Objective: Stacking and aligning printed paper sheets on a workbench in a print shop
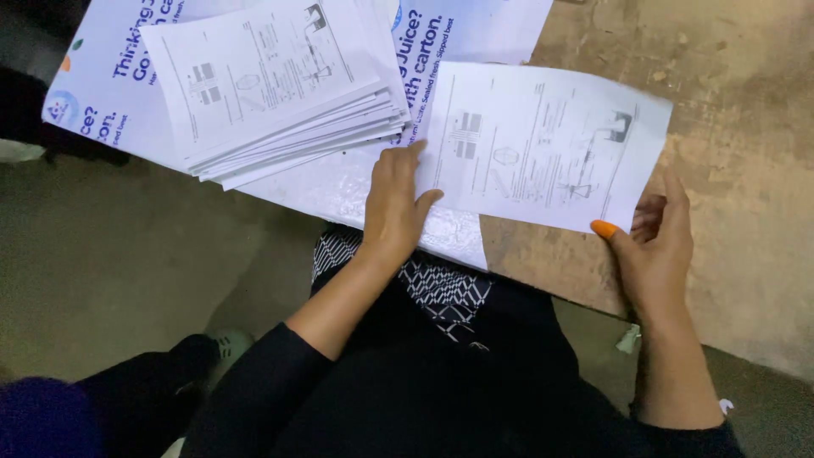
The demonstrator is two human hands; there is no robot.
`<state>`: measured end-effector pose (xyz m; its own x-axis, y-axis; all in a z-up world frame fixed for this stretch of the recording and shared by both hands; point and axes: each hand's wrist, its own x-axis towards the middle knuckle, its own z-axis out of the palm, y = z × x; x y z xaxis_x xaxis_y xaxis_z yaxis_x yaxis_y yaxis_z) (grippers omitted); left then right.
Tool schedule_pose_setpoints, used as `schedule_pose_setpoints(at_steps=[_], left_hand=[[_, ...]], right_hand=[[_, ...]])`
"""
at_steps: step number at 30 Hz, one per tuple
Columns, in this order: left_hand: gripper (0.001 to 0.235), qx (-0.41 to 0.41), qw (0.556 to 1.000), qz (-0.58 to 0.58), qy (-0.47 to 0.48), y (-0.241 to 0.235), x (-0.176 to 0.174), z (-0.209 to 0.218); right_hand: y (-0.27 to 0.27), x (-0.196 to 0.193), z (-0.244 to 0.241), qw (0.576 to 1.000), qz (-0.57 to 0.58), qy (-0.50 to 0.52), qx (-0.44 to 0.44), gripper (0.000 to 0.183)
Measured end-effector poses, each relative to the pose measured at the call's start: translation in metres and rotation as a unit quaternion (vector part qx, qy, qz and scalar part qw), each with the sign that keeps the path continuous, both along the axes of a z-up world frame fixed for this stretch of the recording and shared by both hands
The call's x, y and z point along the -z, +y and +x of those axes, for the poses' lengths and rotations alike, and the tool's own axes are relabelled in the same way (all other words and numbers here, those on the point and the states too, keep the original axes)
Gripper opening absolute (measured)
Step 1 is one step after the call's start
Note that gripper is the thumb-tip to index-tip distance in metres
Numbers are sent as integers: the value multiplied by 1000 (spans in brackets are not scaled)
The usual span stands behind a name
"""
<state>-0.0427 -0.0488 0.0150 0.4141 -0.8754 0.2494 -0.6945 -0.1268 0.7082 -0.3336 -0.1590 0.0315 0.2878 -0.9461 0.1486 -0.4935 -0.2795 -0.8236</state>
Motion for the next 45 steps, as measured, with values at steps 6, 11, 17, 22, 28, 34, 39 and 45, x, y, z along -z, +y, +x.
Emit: schedule_pose_setpoints(at_steps=[6, 11, 17, 22, 28, 34, 39, 45], left_hand=[[28, 157, 985, -31, -62, 2, 25, -27], [25, 168, 949, -113, -240, 6, 52, -36], [23, 36, 994, -76, -64, 22, 12, -25], [59, -75, 953, 121, 268, 2, -24, -14], [56, -24, 937, 222, 268, -33, -34, -2], [23, -27, 972, 64, 225, -23, -44, 19], [34, -141, 928, -50, 341, 17, -65, 141], [24, -300, 897, -65, 317, 64, -47, 237]], right_hand=[[8, 31, 5, 939, -294, 144, -108, 46], [37, 44, 24, 931, -265, 162, -191, 33], [32, 42, -25, 939, -261, 193, -113, 24], [35, 46, -34, 933, -247, 252, -66, 29], [19, 78, -51, 912, -321, 249, -62, 34], [8, 79, -56, 935, -306, 126, -125, 33], [22, 30, 10, 955, -246, 4, -166, 25], [18, -11, 110, 974, -37, -66, -214, 33]])
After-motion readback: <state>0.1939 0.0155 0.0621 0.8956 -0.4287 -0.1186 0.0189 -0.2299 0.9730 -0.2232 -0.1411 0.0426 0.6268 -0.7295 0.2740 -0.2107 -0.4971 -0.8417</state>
